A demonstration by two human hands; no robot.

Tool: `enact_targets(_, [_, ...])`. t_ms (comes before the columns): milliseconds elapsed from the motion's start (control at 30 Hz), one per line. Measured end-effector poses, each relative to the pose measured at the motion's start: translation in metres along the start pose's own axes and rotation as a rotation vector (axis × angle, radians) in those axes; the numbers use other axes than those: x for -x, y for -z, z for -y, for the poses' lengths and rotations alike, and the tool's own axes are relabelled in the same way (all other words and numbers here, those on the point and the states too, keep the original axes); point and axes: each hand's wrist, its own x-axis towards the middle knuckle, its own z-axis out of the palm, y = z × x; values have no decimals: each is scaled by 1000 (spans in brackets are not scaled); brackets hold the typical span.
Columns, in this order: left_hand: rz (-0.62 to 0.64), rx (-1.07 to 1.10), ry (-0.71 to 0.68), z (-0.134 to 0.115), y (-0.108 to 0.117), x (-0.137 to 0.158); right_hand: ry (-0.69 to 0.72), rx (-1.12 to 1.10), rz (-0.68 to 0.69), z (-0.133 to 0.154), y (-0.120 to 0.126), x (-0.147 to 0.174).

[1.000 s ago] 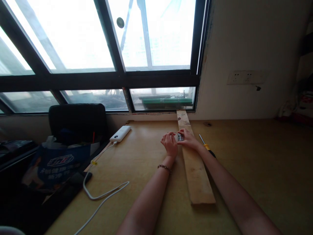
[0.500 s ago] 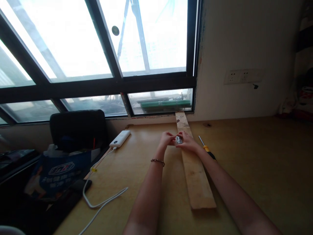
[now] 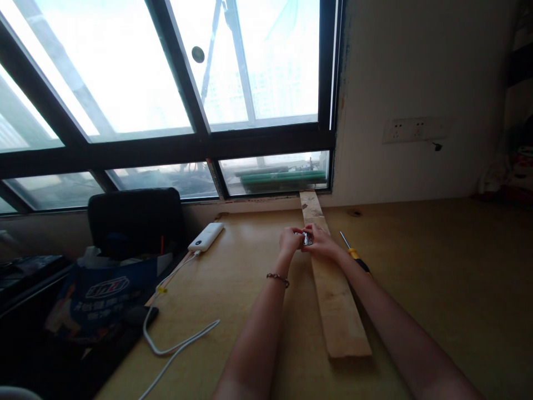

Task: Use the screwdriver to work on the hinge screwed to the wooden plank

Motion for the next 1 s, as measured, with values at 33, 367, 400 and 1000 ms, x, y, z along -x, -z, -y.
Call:
enact_targets(33, [8,1,2,1,-1,0,-1,1,0,0,0,0])
enact_targets(367, [-41,1,-26,4,-6,-1,-2,49,9,3,1,0])
enact_targets(400, [-49,-9,-32,3,-5,0,-2,52,9,3,1,0])
enact_targets(1000, [-97,-133,-82,-4,-1,8,-21,14,-3,2,-1,1])
